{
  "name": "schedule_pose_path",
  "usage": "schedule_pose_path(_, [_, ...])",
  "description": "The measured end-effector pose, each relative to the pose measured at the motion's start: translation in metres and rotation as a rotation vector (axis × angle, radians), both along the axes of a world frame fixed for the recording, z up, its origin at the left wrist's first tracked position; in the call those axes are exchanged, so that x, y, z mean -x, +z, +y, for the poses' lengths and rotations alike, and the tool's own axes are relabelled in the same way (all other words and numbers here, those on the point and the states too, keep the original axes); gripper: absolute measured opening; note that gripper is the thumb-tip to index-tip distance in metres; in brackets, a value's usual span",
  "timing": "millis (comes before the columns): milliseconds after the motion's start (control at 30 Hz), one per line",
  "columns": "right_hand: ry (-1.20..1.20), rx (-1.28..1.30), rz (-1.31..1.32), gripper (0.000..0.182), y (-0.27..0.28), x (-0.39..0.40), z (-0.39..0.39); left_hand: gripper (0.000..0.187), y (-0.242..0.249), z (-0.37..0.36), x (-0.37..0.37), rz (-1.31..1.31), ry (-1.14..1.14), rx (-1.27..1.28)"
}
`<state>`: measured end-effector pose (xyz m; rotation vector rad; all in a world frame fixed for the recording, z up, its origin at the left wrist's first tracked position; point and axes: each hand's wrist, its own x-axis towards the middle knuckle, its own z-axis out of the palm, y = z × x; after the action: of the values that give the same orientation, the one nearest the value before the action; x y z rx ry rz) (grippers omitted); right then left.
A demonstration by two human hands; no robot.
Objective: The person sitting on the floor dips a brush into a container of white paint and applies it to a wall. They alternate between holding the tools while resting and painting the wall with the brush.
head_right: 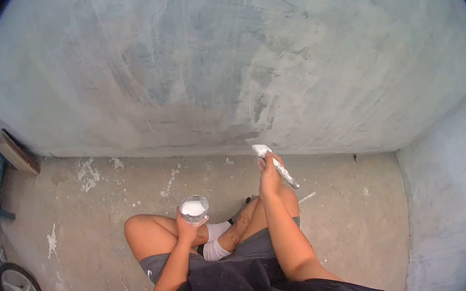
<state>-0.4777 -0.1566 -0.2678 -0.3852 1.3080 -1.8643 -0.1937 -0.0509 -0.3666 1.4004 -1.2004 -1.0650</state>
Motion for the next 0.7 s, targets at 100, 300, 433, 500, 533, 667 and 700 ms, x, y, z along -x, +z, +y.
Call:
schedule_pose_path(100, [-0.027, 0.123, 0.012, 0.034, 0.026, 0.009, -0.038, 0.094, -0.005, -0.001, -0.001, -0.087, 0.005, -0.015])
schedule_pose_path(300, [-0.110, 0.367, 0.131, 0.029, 0.159, -0.002, -0.038, 0.095, -0.008, -0.001, -0.001, -0.009, 0.004, -0.026])
schedule_pose_path(433, [-0.137, 0.466, 0.195, 0.025, 0.150, -0.013, -0.015, 0.096, -0.007, -0.003, -0.002, -0.120, 0.021, -0.015])
schedule_pose_path(500, [-0.134, 0.275, 0.153, 0.025, 0.103, -0.011, -0.013, 0.097, -0.014, -0.002, -0.002, -0.093, 0.013, -0.020])
schedule_pose_path(533, [-0.129, 0.282, 0.151, 0.025, 0.075, -0.010, -0.013, 0.098, -0.016, -0.003, -0.003, -0.070, 0.002, -0.027])
schedule_pose_path(667, [-0.115, 0.068, 0.035, 0.027, 0.013, -0.001, -0.035, 0.085, -0.015, -0.002, -0.002, -0.060, 0.016, 0.005])
schedule_pose_path(700, [-0.109, 0.028, 0.013, 0.029, 0.011, 0.004, -0.040, 0.085, -0.019, -0.002, -0.002, -0.077, 0.018, 0.002])
